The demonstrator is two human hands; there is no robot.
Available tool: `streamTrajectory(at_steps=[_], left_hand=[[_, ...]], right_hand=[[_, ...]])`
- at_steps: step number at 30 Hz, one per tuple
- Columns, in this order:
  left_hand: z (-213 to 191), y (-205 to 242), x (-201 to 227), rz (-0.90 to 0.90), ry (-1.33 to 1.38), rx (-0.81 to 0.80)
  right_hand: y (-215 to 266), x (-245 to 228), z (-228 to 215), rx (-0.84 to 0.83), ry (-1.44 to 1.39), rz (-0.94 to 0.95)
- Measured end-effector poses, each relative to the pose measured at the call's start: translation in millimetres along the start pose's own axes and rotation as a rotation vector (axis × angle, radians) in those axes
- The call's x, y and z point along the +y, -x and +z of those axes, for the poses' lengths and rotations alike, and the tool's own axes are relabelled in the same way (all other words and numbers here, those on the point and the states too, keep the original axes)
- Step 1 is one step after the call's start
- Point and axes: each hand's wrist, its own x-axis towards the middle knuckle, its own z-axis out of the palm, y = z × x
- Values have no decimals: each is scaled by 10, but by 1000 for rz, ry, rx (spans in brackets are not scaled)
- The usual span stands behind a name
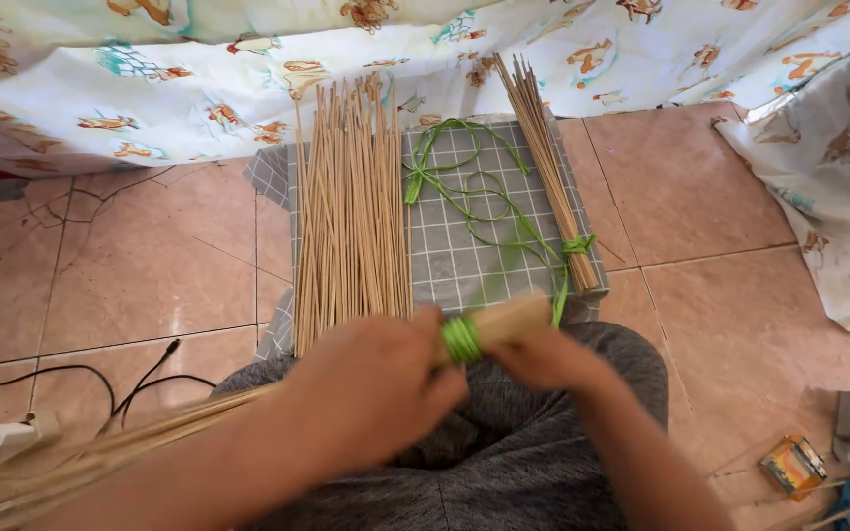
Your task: The person is organizing thin wooden sticks into bundles and securing each bundle with a green plastic tie.
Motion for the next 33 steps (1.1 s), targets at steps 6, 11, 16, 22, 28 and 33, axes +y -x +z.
streamTrajectory(at_steps=[6,11,16,22,28,33], left_hand=[[159,-157,-257,-144,310,74],[526,-369,-136,-118,456,104],[834,-459,-26,-56,630,218],[1036,-719,-56,-36,1299,222],[974,-982,-183,-97,1474,290],[1092,-1258,-389,128,1186,822]], right_hand=[[384,-796,133,166,26,265],[385,-1060,-34,322,315,102],[143,-1115,-233,440,301,58],[-102,-764,-229,445,-240,32],[-372,-439,-168,557,-421,99],[-524,42,-34,677,-686,172]])
